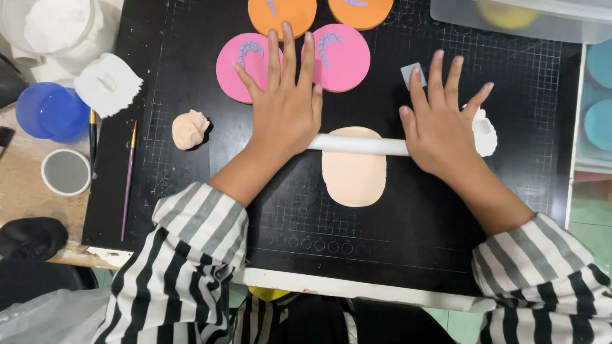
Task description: Kneading, rolling out, and shaping dough or clay on a work surface, then organizing finished pieces into storage containers.
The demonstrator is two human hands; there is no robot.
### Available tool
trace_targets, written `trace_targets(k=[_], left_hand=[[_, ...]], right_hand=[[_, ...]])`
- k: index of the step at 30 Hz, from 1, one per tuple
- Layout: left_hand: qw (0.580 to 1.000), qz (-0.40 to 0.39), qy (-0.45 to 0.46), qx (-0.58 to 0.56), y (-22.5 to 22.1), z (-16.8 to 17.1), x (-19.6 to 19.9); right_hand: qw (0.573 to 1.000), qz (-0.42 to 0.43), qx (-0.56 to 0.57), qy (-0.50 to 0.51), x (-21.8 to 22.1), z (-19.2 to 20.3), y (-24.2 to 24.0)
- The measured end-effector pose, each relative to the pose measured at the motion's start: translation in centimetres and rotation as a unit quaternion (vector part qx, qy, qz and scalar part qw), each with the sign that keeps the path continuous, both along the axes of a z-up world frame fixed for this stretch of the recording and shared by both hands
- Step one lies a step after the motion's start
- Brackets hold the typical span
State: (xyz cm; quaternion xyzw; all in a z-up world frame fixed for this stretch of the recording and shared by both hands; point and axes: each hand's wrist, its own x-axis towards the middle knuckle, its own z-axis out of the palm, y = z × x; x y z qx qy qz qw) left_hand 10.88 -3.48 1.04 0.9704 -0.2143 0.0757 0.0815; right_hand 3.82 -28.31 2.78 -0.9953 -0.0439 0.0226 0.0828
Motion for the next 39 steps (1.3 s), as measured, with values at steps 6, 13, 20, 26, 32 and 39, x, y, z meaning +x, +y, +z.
trace_targets(k=[6, 13, 20, 26, 32, 39], left_hand=[[0.995, 0.071, -0.070, 0.024, -1.2, 1.4, 4.0], [0.930, -0.211, -0.281, -0.106, 1.0, -0.6, 0.1], [0.977, -0.158, -0.139, 0.035, 4.5, -2.3, -2.9], [0.981, -0.170, -0.092, 0.036, 6.1, 0.8, -12.3], [0.983, -0.148, 0.103, -0.026, 4.5, -1.0, -14.4], [0.986, -0.100, 0.118, -0.064, 0.3, -0.4, -4.1]], right_hand=[[0.998, -0.024, -0.003, -0.058, 3.9, -0.4, -1.4], [0.964, 0.194, -0.012, -0.180, 0.5, -2.6, -4.3], [0.961, 0.145, -0.112, -0.206, -2.4, -4.1, -4.9], [0.988, 0.105, 0.002, -0.117, -12.8, -3.4, -2.2], [0.994, 0.046, -0.049, -0.089, -14.1, -3.3, 0.4], [1.000, -0.010, -0.007, -0.018, -3.2, -3.3, -2.3]])
